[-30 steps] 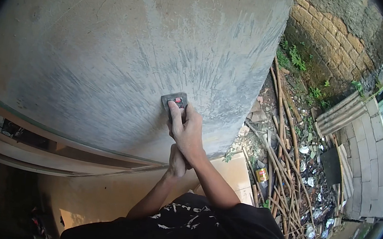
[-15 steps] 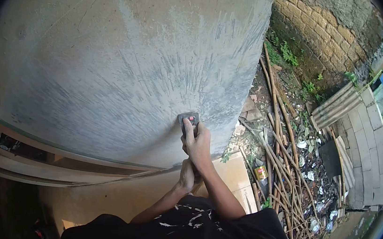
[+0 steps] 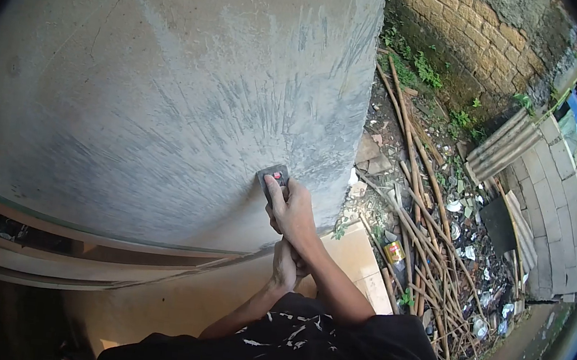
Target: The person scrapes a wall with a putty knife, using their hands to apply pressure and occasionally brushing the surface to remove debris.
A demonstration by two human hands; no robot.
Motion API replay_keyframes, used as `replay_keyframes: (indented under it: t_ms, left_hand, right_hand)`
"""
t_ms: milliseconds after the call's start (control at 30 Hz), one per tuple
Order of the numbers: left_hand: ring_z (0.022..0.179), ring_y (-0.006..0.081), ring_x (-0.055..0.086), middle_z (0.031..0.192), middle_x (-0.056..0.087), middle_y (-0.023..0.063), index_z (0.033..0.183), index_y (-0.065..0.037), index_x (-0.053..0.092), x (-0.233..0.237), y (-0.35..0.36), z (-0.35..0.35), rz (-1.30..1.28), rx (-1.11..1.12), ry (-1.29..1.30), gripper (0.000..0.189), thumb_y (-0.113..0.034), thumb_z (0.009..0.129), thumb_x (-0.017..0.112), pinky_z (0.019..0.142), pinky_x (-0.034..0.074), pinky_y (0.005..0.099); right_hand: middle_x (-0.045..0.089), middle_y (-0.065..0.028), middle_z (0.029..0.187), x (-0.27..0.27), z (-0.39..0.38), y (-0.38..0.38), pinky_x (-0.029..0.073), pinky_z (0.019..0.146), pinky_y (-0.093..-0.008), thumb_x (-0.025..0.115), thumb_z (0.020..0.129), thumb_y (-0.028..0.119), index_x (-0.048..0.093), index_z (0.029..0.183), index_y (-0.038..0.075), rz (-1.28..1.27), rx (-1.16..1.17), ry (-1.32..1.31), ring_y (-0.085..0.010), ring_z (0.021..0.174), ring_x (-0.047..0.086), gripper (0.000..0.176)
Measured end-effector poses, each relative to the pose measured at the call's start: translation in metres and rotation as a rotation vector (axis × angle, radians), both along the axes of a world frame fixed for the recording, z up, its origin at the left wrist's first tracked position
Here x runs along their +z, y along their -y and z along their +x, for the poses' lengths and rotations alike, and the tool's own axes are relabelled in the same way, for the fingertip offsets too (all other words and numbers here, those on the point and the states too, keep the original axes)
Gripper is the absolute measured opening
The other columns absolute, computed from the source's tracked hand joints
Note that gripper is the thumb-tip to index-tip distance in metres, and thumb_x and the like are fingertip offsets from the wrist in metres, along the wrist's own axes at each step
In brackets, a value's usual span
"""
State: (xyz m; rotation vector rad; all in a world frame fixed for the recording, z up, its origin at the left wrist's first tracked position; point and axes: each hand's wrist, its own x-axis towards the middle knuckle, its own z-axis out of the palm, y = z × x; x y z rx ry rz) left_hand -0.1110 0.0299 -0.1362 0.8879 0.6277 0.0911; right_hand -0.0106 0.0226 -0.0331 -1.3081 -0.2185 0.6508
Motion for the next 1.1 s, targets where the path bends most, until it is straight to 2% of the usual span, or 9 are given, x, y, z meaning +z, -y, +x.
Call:
replay_keyframes:
  t_ms: [167,233,500,567,767,967,1033,1067,1100]
  left_hand:
    - [0.037,0.0069,0.028,0.050,0.029,-0.0061,0.062,-0.016,0.035,-0.015,0.000,0.008,0.032,0.115,-0.076,0.051,-0.051,0.098,0.028,0.035,0.020,0.0234]
    - [0.038,0.0059,0.027,0.050,0.030,-0.0063,0.061,-0.013,0.037,-0.014,-0.013,0.009,0.315,0.033,0.002,0.054,-0.052,0.098,0.029,0.036,0.019,0.0241]
    - [0.039,0.0057,0.031,0.050,0.036,-0.0050,0.065,-0.011,0.042,-0.016,0.008,0.013,0.050,0.098,0.022,0.051,-0.046,0.099,0.028,0.035,0.021,0.0240]
    - [0.039,0.0057,0.033,0.051,0.037,-0.0055,0.066,-0.011,0.044,-0.030,0.002,0.015,0.191,0.140,-0.054,0.049,-0.043,0.099,0.030,0.036,0.023,0.0239]
    - [0.045,0.0051,0.042,0.050,0.045,-0.0022,0.062,-0.003,0.051,0.014,-0.020,0.023,0.477,0.091,0.119,0.055,-0.039,0.100,0.034,0.037,0.028,0.0262]
    - [0.045,0.0049,0.042,0.053,0.048,-0.0010,0.067,-0.003,0.053,-0.028,-0.007,0.018,0.349,0.081,0.108,0.046,-0.035,0.097,0.039,0.037,0.028,0.0253]
    - [0.043,0.0052,0.041,0.055,0.050,0.0002,0.069,-0.004,0.054,-0.003,-0.005,0.013,0.227,0.085,0.043,0.047,-0.037,0.098,0.037,0.036,0.027,0.0246]
    - [0.037,0.0046,0.032,0.045,0.036,-0.0052,0.062,-0.006,0.046,0.031,-0.009,0.023,0.308,0.152,0.059,0.054,-0.042,0.100,0.034,0.035,0.022,0.0246]
    - [0.037,0.0048,0.032,0.046,0.039,-0.0046,0.063,-0.005,0.047,0.037,-0.025,0.027,0.373,0.092,0.245,0.053,-0.040,0.101,0.034,0.035,0.022,0.0250]
  right_hand:
    - [0.039,0.0041,0.053,-0.025,0.001,-0.008,0.024,0.032,-0.0214,0.055,0.097,0.025,0.045,0.078,0.005,0.083,-0.051,0.069,-0.0034,0.038,0.035,0.029]
    - [0.039,0.0042,0.052,-0.036,-0.002,-0.013,0.024,0.032,-0.0217,0.055,0.097,0.025,0.045,0.078,0.005,0.105,-0.088,0.062,-0.0035,0.036,0.034,0.029]
    - [0.046,0.0004,0.050,-0.016,0.010,0.000,0.030,0.033,-0.0240,0.056,0.096,0.028,0.049,0.075,0.001,-0.072,0.030,0.075,-0.0051,0.037,0.041,0.035]
    - [0.045,0.0009,0.050,-0.042,0.008,-0.006,0.030,0.034,-0.0235,0.056,0.096,0.028,0.048,0.076,0.001,0.008,-0.037,0.079,-0.0050,0.038,0.041,0.034]
    - [0.041,0.0035,0.053,0.003,0.008,-0.014,0.026,0.033,-0.0223,0.055,0.097,0.024,0.045,0.075,0.004,0.042,-0.026,0.138,-0.0034,0.040,0.038,0.031]
    - [0.041,0.0033,0.053,-0.024,0.004,-0.008,0.026,0.034,-0.0226,0.055,0.097,0.023,0.045,0.074,0.003,-0.023,-0.073,0.054,-0.0042,0.039,0.038,0.032]
    - [0.048,-0.0009,0.051,-0.010,0.008,-0.008,0.033,0.036,-0.0231,0.060,0.094,0.026,0.049,0.072,0.000,-0.049,-0.072,0.076,-0.0054,0.041,0.044,0.036]
    - [0.048,-0.0008,0.051,0.013,0.010,-0.012,0.033,0.036,-0.0233,0.060,0.094,0.026,0.049,0.072,0.000,0.038,-0.076,0.113,-0.0053,0.041,0.044,0.036]
    - [0.048,-0.0008,0.051,0.034,0.011,-0.015,0.033,0.036,-0.0235,0.060,0.094,0.026,0.049,0.072,-0.001,0.121,-0.078,0.144,-0.0052,0.040,0.044,0.036]
